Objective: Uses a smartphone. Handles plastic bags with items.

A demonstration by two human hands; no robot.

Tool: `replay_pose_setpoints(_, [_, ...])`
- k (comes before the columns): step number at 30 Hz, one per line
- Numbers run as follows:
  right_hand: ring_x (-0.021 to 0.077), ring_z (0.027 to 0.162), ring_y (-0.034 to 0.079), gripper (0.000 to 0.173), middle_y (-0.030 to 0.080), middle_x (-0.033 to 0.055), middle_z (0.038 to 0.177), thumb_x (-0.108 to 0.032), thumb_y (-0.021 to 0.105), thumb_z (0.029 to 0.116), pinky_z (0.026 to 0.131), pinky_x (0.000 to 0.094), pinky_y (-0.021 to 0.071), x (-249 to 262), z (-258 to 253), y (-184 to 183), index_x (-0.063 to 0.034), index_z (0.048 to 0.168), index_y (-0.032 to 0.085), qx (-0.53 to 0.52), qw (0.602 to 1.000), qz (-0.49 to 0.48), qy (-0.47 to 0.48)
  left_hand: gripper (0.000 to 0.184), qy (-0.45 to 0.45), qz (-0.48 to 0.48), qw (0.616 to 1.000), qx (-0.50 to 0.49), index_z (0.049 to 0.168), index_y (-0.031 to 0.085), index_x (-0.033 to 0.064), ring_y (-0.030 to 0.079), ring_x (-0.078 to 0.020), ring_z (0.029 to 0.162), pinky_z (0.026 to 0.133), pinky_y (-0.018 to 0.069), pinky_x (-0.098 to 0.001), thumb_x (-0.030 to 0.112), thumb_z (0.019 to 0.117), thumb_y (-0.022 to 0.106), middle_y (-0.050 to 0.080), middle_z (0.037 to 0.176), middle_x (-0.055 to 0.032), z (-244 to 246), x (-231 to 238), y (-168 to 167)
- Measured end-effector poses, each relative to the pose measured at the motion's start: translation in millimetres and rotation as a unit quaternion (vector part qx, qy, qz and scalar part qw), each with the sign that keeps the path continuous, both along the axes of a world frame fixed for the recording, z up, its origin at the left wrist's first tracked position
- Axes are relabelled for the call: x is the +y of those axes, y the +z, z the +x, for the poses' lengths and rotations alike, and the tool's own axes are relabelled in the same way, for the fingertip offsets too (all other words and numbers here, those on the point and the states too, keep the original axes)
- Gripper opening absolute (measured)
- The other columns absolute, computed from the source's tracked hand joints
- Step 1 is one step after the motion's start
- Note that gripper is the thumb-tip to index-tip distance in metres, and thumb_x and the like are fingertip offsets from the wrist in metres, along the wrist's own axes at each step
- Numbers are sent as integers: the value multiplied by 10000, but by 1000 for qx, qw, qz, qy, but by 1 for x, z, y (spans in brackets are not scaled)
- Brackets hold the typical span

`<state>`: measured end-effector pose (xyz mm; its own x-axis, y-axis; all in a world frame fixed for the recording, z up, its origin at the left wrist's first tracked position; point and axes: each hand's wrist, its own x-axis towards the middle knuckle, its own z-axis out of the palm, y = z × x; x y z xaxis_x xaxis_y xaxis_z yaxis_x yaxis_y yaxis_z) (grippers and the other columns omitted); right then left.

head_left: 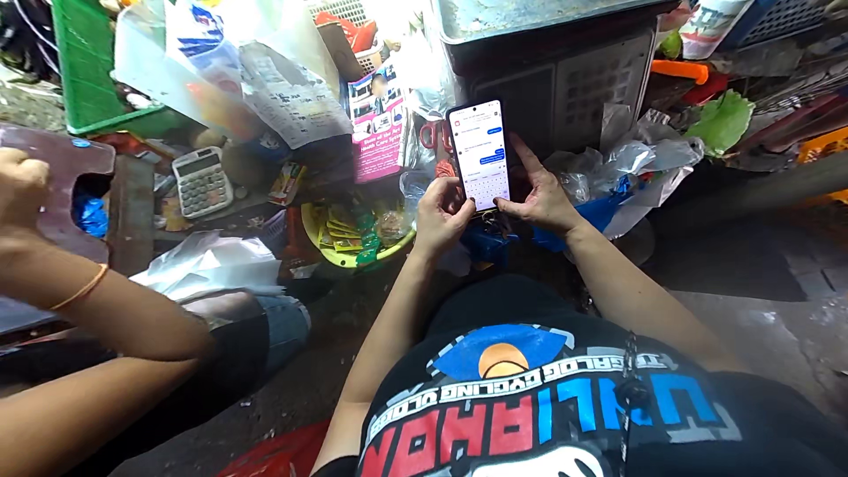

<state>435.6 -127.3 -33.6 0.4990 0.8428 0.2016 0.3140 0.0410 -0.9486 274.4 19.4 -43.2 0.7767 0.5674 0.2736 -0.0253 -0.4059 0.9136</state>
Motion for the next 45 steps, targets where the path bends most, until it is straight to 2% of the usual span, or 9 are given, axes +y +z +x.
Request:
replay_pose_setpoints(4, [90, 901, 717, 924, 730, 90, 1069, -124, 753, 866, 845, 262, 601, 0, 3, -1, -92, 1630, 234, -4, 1000, -5, 4, 263, 0, 0, 1000, 2, 1141, 661, 36, 566, -70, 696, 619, 495, -217, 93, 885, 681, 636, 955, -53, 0, 0, 0])
replay_pose_setpoints(9, [55, 827, 676, 691, 718, 65, 1030, -117, 566, 1006, 780, 239, 570, 2, 5, -6, -118, 1628, 266, -39, 999, -2, -13, 260, 2, 3, 1000, 1, 1137, 662, 38, 544, -61, 671, 599, 473, -206, 90, 884, 688, 630, 934, -47, 0, 0, 0])
replay_pose_setpoints(12, [46, 827, 675, 696, 719, 66, 1027, -111, 584, 997, 785, 230, 569, 2, 4, -5, -95, 1620, 274, -34, 999, 1, -17, 261, 2, 0, 1000, -1, 1138, 662, 38, 552, -61, 681, 606, 481, -205, 84, 883, 686, 633, 948, -49, 1, -1, 0])
replay_pose_setpoints(17, [94, 849, 715, 833, 742, 86, 1029, -252, 765, 914, 818, 289, 606, 6, -2, -6, -116, 1607, 323, -32, 998, -3, -55, 262, 5, 12, 1000, 1, 1138, 666, 35, 547, -70, 676, 600, 477, -220, 98, 884, 676, 634, 941, -48, 1, 0, 0])
replay_pose_setpoints(24, [102, 911, 730, 926, 749, 81, 1079, -167, 782, 852, 861, 299, 613, 4, 1, -6, -99, 1620, 270, -34, 999, 4, -20, 259, 3, 3, 1000, -15, 1118, 671, 21, 566, -57, 705, 629, 490, -208, 105, 874, 680, 639, 928, -39, 3, 2, -3])
replay_pose_setpoints(30, [104, 809, 719, 918, 749, 59, 957, -353, 826, 846, 799, 332, 614, 12, -8, -9, -115, 1594, 350, -79, 991, -6, -107, 266, -1, -10, 1000, -20, 1116, 672, 16, 578, -54, 724, 650, 500, -205, 113, 869, 688, 642, 938, -36, 5, 3, -4])
replay_pose_setpoints(33, [91, 823, 720, 939, 751, 53, 975, -346, 829, 846, 806, 316, 616, 10, -7, -10, -103, 1601, 326, -85, 992, 9, -90, 243, 5, -4, 1000, -21, 1112, 670, 18, 563, -50, 705, 637, 490, -199, 103, 886, 689, 637, 928, -36, 5, 2, -5])
replay_pose_setpoints(38, [88, 927, 724, 1054, 744, 76, 1087, -184, 850, 770, 875, 285, 608, 3, -1, -6, -62, 1620, 238, -66, 997, 14, -24, 245, 1, -4, 1000, -10, 1142, 663, 42, 540, -59, 666, 593, 471, -202, 89, 903, 673, 629, 937, -40, 1, 0, -1])
replay_pose_setpoints(45, [79, 854, 712, 847, 739, 79, 1034, -129, 702, 903, 810, 266, 601, 3, 0, -8, -73, 1619, 253, -45, 998, 25, -26, 250, 2, -3, 1000, -10, 1139, 659, 38, 552, -65, 679, 601, 482, -209, 94, 896, 676, 630, 946, -46, 1, -1, -2])
